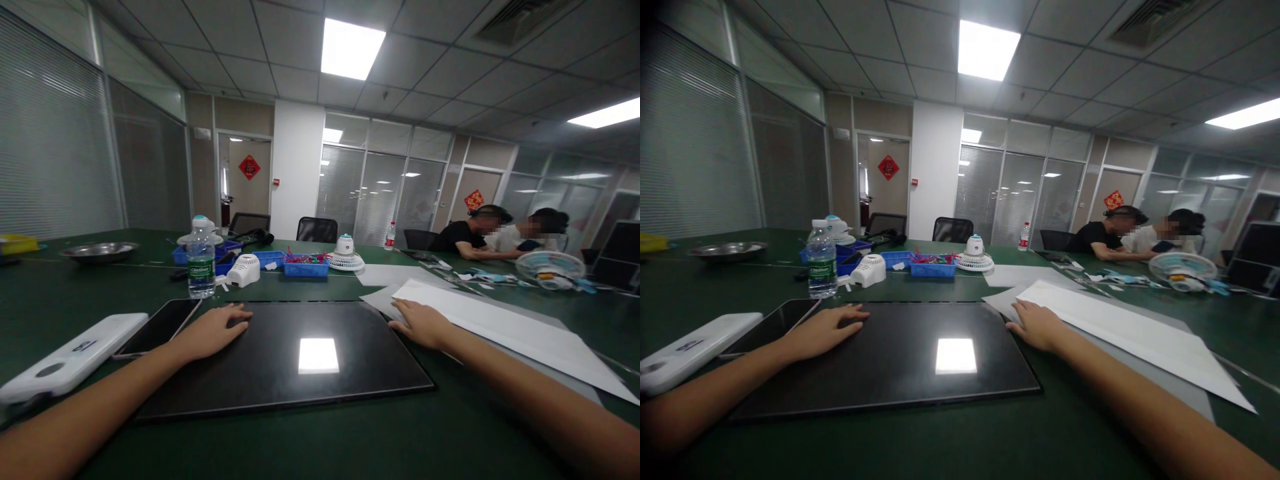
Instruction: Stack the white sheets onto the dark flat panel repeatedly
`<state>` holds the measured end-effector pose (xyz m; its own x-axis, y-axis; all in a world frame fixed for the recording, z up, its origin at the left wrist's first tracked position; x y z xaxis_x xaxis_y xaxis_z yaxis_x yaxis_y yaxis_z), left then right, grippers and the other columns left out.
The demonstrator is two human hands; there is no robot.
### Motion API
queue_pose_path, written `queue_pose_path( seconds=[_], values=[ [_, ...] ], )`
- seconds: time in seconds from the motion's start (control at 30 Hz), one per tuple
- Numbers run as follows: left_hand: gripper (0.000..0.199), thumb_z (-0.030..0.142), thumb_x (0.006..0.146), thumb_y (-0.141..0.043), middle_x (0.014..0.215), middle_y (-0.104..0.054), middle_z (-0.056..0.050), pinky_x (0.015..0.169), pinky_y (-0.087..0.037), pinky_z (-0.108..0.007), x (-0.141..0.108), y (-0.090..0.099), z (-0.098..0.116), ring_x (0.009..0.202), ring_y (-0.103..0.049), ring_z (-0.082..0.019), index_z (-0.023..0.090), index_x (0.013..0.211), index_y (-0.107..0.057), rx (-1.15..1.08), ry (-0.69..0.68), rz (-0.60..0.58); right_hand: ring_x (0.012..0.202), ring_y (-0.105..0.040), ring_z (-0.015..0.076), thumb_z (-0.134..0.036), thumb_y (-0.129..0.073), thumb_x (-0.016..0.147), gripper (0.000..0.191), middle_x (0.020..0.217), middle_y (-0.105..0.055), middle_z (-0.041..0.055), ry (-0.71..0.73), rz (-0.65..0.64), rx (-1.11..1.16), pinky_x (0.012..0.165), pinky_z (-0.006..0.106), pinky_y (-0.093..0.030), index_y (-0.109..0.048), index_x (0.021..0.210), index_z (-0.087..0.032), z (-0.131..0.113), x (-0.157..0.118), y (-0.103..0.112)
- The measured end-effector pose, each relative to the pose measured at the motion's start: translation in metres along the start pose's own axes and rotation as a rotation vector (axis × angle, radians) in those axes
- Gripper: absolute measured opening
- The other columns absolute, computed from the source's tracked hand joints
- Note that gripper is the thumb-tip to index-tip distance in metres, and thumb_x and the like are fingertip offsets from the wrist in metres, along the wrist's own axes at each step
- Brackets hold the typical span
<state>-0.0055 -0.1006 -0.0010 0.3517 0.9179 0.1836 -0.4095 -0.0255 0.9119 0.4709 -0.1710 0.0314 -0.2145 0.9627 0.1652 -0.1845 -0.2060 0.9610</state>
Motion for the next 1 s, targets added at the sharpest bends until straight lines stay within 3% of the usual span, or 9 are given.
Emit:
queue_pose_path(
  seconds=[0.1,0.17,0.27,0.37,0.47,0.6,0.77,0.9,1.0],
  values=[
    [0.060,0.064,0.084,-0.046,0.153,-0.046,-0.006,0.119,-0.022,-0.050,0.002,0.001,-0.003,0.145,-0.036,-0.031,0.031,0.130,-0.065,0.016,0.015,-0.015,0.104,-0.067,0.0290,-0.037,-0.036,0.098,0.043,0.115,-0.070,0.0179,-0.107,-0.038,-0.031,0.085,0.040,-0.049,-0.064,0.122,-0.015,0.035,-0.004,-0.020],
    [0.060,0.066,0.084,-0.046,0.155,-0.044,-0.006,0.119,-0.022,-0.052,0.001,0.002,-0.003,0.146,-0.034,-0.031,0.032,0.131,-0.064,0.016,0.018,-0.040,0.093,-0.070,0.0316,-0.028,-0.037,0.095,0.039,0.102,-0.072,0.0202,-0.176,-0.033,-0.071,0.078,0.042,-0.049,-0.070,0.110,-0.014,0.051,-0.007,-0.023],
    [0.065,0.069,0.085,-0.045,0.159,-0.034,-0.004,0.119,-0.018,-0.056,-0.003,0.002,-0.002,0.149,-0.024,-0.033,0.034,0.138,-0.056,-0.010,0.005,-0.112,0.087,-0.070,0.0344,-0.024,-0.038,0.093,0.037,0.096,-0.071,0.0236,-0.271,0.019,-0.129,0.072,0.042,-0.047,-0.069,0.109,-0.011,0.065,-0.008,-0.015],
    [0.068,0.070,0.086,-0.043,0.162,-0.026,-0.004,0.119,-0.014,-0.059,-0.008,0.002,0.003,0.151,-0.015,-0.034,0.034,0.144,-0.049,-0.031,0.007,-0.141,0.085,-0.070,0.0329,-0.031,-0.035,0.097,0.039,0.096,-0.071,0.0217,-0.325,0.089,-0.166,0.071,0.040,-0.046,-0.066,0.112,-0.013,0.060,-0.007,0.001],
    [0.069,0.070,0.087,-0.041,0.163,-0.024,-0.006,0.119,-0.013,-0.058,-0.011,-0.002,0.012,0.151,-0.012,-0.035,0.031,0.145,-0.048,-0.017,0.026,-0.135,0.085,-0.070,0.0301,-0.038,-0.034,0.098,0.040,0.100,-0.073,0.0159,-0.241,0.155,-0.160,0.071,0.038,-0.046,-0.065,0.113,-0.019,0.026,-0.010,0.017],
    [0.071,0.070,0.089,-0.036,0.161,-0.029,-0.010,0.120,-0.014,-0.056,-0.009,-0.010,0.027,0.150,-0.017,-0.034,0.025,0.142,-0.053,-0.033,0.024,-0.078,0.086,-0.070,0.0246,-0.035,-0.036,0.099,0.036,0.102,-0.075,0.0089,0.134,0.200,0.005,0.075,0.035,-0.049,-0.067,0.113,-0.025,-0.052,-0.027,0.032],
    [0.075,0.071,0.091,-0.029,0.159,-0.035,-0.010,0.122,-0.016,-0.049,-0.007,-0.015,0.031,0.150,-0.022,-0.028,0.022,0.145,-0.049,-0.135,-0.023,0.000,0.091,-0.070,0.0204,-0.029,-0.037,0.099,0.037,0.105,-0.075,0.0075,0.514,0.079,0.333,0.084,0.033,-0.052,-0.065,0.123,-0.024,-0.137,-0.064,0.052],
    [0.083,0.074,0.087,-0.039,0.162,-0.026,-0.012,0.121,-0.012,-0.054,-0.007,-0.019,0.028,0.151,-0.014,-0.031,0.021,0.151,-0.040,-0.092,-0.049,-0.066,0.131,-0.052,0.0216,-0.031,-0.042,0.099,0.047,0.144,-0.054,0.0060,0.632,-0.096,0.605,0.110,0.039,-0.041,-0.047,0.145,-0.028,-0.164,-0.087,0.067],
    [0.091,0.074,0.080,-0.052,0.163,-0.022,-0.014,0.121,-0.011,-0.057,-0.008,-0.019,0.032,0.151,-0.011,-0.034,0.020,0.152,-0.037,-0.026,-0.065,-0.107,0.143,-0.036,0.0215,-0.039,-0.044,0.099,0.054,0.156,-0.039,0.0050,0.659,-0.197,0.728,0.119,0.042,-0.030,-0.036,0.152,-0.028,-0.157,-0.086,0.066]
  ],
)
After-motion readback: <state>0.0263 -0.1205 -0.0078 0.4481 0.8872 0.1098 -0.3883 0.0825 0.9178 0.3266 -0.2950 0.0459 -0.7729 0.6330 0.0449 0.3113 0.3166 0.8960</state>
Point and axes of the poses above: each hand's wrist, its own x-axis towards the middle knuckle, its own y-axis out of the back of the hand, z = x × y, the point moved 4 cm from there along x, towards the middle knuckle
